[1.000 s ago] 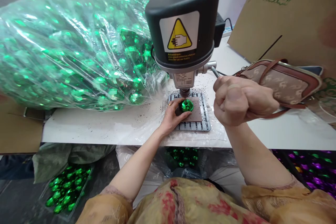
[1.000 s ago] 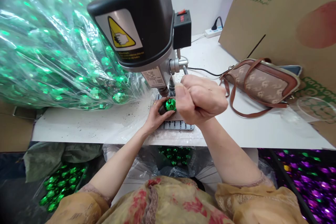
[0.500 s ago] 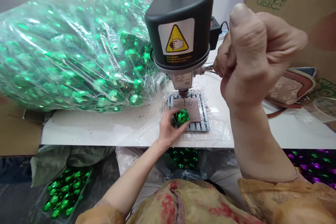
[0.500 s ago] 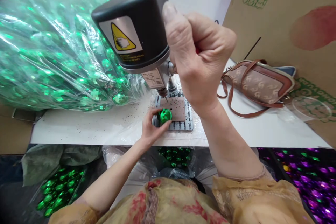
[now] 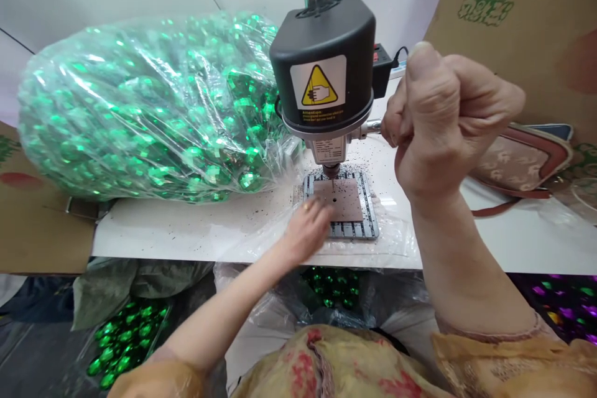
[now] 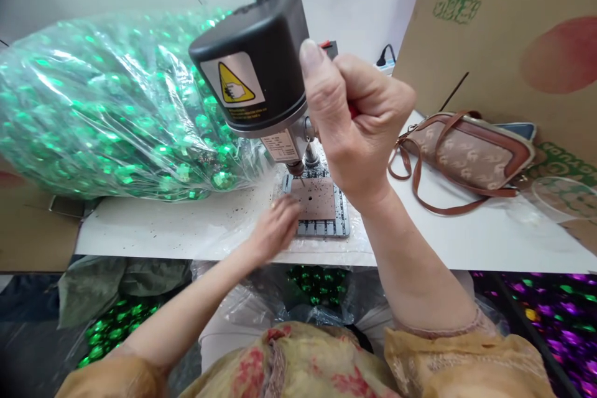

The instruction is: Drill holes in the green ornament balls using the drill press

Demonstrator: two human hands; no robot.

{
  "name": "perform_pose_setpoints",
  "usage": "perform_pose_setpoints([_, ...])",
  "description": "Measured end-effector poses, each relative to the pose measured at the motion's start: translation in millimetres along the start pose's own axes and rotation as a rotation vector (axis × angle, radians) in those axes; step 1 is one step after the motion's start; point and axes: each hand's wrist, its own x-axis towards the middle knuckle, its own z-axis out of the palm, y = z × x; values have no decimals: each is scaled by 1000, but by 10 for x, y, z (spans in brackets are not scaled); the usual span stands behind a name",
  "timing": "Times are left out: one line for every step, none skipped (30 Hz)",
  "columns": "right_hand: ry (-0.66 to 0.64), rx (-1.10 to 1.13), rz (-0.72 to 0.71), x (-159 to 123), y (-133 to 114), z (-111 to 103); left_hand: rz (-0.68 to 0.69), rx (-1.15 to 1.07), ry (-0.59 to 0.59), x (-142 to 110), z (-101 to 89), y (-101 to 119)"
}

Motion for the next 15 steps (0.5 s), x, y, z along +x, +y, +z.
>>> perform_pose_setpoints([-6, 0, -5, -2, -6, -8, -69, 49, -72, 134, 17, -164])
perform_pose_setpoints([-9, 1, -20, -3, -11, -15, -142, 99, -142, 258, 38, -322])
perform_pose_setpoints([-12, -4, -29, -2, -14, -21, -213, 145, -203, 369, 60, -467])
perform_pose_setpoints([-15, -11, -32, -1, -15, -27, -280, 186, -251, 465, 78, -594])
perform_pose_setpoints([-21, -14, -31, 1, -14, -31, -347, 225, -293, 544, 90, -701])
perform_pose_setpoints([-20, -14, -26, 2, -13, -34, -412, 259, -324, 608, 94, -788])
perform_pose_setpoints([-18, -8, -22, 3, -10, -36, -471, 287, -343, 659, 89, -856])
perform_pose_setpoints([-17, 5, -22, 4, -7, -37, -522, 309, -349, 701, 76, -908])
perform_pose_setpoints([-14, 19, -25, 5, -3, -37, -562, 326, -342, 735, 56, -949])
perform_pose_setpoints([-12, 26, -29, 6, 1, -36, -584, 337, -325, 766, 32, -982])
perform_pose_setpoints([-10, 24, -27, 7, 5, -35, -591, 344, -299, 796, 5, -1012])
perform_pose_setpoints([-8, 23, -29, 8, 10, -35, -589, 347, -269, 826, -22, -1042])
perform_pose_setpoints([-9, 24, -34, 8, 16, -35, -582, 346, -238, 857, -48, -1075])
perform_pose_setpoints([-4, 26, -39, 9, 23, -37, -573, 339, -209, 889, -70, -1113])
perform_pose_setpoints([0, 27, -41, 9, 31, -39, -565, 325, -183, 919, -86, -1156])
